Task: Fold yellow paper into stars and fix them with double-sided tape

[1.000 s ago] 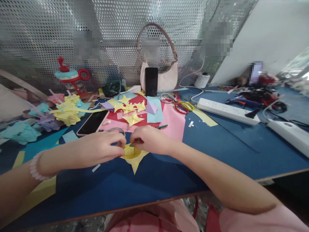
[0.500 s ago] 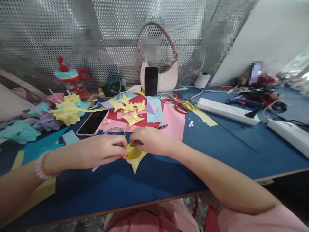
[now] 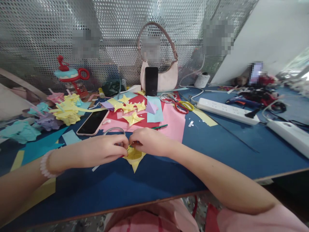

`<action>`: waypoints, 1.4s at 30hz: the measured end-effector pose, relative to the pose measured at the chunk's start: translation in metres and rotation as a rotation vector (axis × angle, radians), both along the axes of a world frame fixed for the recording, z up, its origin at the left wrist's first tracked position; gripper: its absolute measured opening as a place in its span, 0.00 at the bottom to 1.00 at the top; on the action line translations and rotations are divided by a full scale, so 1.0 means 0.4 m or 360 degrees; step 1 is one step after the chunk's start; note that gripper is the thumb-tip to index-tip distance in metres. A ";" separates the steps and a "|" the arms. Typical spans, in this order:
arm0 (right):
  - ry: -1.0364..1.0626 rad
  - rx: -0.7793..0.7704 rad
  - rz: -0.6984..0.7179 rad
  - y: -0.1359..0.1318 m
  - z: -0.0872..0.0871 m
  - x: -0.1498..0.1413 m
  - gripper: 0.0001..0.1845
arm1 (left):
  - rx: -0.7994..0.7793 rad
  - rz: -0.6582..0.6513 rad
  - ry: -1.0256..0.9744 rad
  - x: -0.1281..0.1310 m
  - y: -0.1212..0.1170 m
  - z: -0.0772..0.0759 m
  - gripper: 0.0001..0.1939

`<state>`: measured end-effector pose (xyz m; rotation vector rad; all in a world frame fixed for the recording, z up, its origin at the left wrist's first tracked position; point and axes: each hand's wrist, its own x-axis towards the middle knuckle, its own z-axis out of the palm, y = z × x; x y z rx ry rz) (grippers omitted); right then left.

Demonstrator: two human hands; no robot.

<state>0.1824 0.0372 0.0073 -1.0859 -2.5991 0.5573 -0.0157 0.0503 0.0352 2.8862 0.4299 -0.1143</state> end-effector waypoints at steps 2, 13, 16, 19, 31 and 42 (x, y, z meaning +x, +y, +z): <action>0.0013 -0.0007 -0.0003 0.000 -0.003 0.000 0.11 | 0.0092 -0.0060 0.0012 -0.002 0.001 -0.005 0.08; 0.0025 0.0001 -0.0022 0.002 -0.010 -0.001 0.11 | 0.0302 -0.0161 0.0000 -0.003 0.005 -0.016 0.09; 0.0022 -0.0017 -0.0039 0.002 -0.009 -0.002 0.11 | 0.0306 -0.0166 0.0004 -0.003 0.007 -0.019 0.08; 0.0013 -0.0034 -0.0047 0.002 -0.008 -0.002 0.11 | 0.0304 -0.0157 0.0014 -0.004 0.005 -0.016 0.09; -0.0117 0.0141 -0.0212 -0.003 -0.008 0.003 0.09 | 0.0405 -0.0205 -0.0026 -0.003 0.002 -0.006 0.07; -0.0109 0.0040 -0.0253 -0.005 -0.010 0.000 0.09 | 0.0421 -0.0184 -0.0029 -0.003 0.003 -0.007 0.06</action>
